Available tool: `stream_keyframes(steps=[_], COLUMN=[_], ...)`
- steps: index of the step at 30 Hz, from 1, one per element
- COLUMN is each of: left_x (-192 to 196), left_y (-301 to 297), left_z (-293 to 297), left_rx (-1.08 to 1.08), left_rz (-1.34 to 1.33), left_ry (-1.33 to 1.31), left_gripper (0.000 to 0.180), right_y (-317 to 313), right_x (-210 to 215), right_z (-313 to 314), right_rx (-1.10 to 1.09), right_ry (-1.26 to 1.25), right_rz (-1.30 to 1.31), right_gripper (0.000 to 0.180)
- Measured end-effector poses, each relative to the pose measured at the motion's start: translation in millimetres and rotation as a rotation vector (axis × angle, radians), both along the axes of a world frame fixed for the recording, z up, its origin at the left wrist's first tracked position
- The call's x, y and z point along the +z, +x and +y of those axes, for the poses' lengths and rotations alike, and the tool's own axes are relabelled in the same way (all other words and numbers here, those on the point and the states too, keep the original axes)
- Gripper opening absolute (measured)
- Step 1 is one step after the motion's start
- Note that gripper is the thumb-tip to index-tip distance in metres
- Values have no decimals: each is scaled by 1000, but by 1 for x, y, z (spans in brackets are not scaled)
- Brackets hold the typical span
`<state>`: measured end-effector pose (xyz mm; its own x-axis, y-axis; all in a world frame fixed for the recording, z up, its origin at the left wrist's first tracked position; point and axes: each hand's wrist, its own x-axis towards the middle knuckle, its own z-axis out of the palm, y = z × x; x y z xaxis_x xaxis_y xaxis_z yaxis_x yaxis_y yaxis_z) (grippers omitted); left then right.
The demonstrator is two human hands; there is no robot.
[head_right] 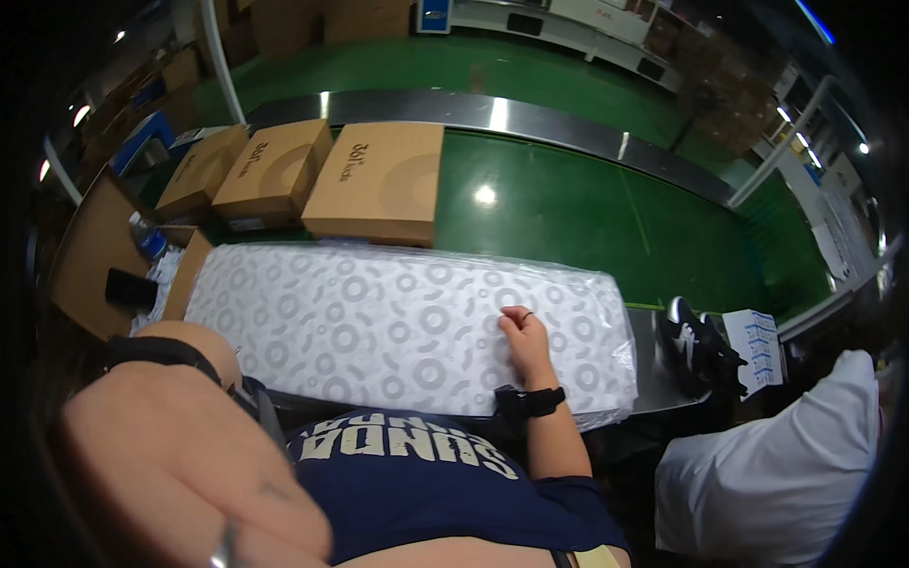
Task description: Packaging shoes into boxes at a factory assembly station.
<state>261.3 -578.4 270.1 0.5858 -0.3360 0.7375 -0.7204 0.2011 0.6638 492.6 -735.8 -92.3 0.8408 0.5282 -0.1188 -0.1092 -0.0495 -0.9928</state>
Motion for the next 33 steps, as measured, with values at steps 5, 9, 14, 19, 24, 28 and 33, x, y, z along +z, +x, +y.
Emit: stream_keyframes(steps=[5, 9, 14, 19, 24, 28, 33], left_x=[12, 19, -32, -71, -84, -91, -93], left_y=[-19, -34, -11, -11, -14, -15, -19], left_z=[2, -4, 3, 29, 31, 32, 27], left_rx=[-23, 67, 696, 745, 1021, 1170, 1231], left_rz=[-21, 2, -17, -321, -478, -518, -591], left_ry=[125, 249, -274, -371, -325, -211, -162], left_gripper=[6, 5, 9, 9, 6, 4, 5], right_y=[-6, -4, 5, 3, 3, 2, 4], right_x=[6, 2, -11, 4, -1, 1, 0], right_z=[0, 6, -13, -8, -2, -2, -2], right_rx=[45, 77, -1, 30, 29, 28, 34], right_ry=[-40, -41, -45, -46, -85, -100, -87], right_rz=[-81, -151, -171, -146, -198, -165, -138], right_gripper=[21, 20, 20, 17, 17, 17, 18])
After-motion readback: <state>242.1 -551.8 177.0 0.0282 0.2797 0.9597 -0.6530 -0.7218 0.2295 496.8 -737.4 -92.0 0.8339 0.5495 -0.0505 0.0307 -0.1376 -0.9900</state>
